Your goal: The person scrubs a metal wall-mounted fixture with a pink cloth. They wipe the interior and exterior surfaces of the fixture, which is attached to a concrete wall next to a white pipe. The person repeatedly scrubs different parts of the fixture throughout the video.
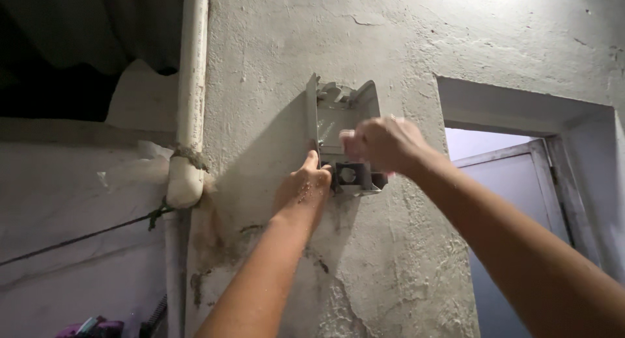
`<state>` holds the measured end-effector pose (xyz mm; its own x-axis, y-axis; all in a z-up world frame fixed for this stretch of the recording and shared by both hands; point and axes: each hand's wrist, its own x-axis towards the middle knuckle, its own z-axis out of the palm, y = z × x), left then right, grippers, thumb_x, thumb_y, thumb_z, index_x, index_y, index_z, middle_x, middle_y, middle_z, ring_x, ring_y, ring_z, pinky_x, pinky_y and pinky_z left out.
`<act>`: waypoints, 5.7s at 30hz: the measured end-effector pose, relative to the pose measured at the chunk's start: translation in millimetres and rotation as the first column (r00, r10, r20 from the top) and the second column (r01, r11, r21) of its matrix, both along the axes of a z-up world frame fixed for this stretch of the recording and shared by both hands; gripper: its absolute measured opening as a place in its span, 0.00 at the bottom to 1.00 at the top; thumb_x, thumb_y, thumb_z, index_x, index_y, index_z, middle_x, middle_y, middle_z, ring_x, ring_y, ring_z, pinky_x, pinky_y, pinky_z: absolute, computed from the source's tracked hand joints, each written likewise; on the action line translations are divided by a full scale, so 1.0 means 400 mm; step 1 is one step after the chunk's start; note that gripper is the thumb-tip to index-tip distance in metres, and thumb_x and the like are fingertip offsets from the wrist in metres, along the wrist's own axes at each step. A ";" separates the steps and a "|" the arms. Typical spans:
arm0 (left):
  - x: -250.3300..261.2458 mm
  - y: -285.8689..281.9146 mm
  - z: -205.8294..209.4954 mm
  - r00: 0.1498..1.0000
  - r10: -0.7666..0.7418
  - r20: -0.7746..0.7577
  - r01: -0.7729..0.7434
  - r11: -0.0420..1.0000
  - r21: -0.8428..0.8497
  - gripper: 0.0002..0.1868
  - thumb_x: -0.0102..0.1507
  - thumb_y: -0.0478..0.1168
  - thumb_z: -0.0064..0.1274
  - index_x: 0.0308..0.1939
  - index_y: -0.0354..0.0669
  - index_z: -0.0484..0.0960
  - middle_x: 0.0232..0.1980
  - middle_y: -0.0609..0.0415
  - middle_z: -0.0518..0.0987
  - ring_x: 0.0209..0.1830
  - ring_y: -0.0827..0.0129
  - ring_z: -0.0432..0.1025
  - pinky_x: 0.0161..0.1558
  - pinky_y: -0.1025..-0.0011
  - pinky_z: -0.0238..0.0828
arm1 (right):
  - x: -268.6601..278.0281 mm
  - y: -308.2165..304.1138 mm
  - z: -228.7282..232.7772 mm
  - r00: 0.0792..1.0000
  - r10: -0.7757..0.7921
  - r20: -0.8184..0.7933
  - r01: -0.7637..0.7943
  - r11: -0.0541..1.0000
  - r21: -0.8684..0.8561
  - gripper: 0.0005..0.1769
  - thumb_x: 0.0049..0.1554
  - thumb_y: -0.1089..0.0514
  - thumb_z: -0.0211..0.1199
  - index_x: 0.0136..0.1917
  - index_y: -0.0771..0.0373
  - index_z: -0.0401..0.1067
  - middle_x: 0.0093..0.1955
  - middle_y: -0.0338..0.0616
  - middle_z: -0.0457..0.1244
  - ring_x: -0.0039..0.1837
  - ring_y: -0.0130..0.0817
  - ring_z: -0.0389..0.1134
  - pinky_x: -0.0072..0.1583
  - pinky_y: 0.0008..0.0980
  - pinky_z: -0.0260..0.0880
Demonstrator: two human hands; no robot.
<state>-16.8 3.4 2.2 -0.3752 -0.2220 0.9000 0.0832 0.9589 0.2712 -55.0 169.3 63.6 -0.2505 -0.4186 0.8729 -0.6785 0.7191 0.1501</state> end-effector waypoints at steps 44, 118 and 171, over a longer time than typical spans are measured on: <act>-0.015 -0.010 -0.014 0.976 0.180 -0.124 -0.215 0.894 -0.394 0.08 0.61 0.32 0.53 0.44 0.43 0.81 0.68 0.41 0.70 0.52 0.44 0.78 0.50 0.54 0.78 | -0.102 -0.030 -0.161 0.940 0.325 -0.103 -0.321 0.946 0.047 0.13 0.63 0.48 0.57 0.48 0.59 0.74 0.43 0.51 0.71 0.49 0.53 0.71 0.50 0.51 0.71; 0.000 -0.001 -0.042 0.985 0.074 -0.158 -0.124 0.934 -0.334 0.08 0.59 0.35 0.59 0.42 0.42 0.80 0.51 0.45 0.78 0.49 0.43 0.77 0.48 0.50 0.76 | -0.398 -0.003 -0.092 -0.012 0.735 -0.678 -0.649 -0.521 -0.554 0.06 0.66 0.65 0.48 0.57 0.62 0.60 0.42 0.35 0.62 0.30 0.30 0.62 0.36 0.29 0.68; -0.170 0.200 0.033 0.819 0.572 -0.039 -0.529 0.728 -0.436 0.58 0.60 0.81 0.21 0.79 0.41 0.42 0.80 0.45 0.52 0.80 0.54 0.46 0.74 0.55 0.45 | -0.465 0.073 -0.095 0.265 0.956 -0.123 -0.884 0.190 -0.427 0.13 0.59 0.59 0.64 0.56 0.64 0.80 0.39 0.50 0.73 0.33 0.30 0.74 0.30 0.27 0.73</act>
<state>-84.7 83.5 15.2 -0.3885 -0.0361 0.9207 -0.4991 0.8482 -0.1774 -240.9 198.5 25.4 -0.0324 -0.1258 0.9915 -0.8735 -0.4786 -0.0893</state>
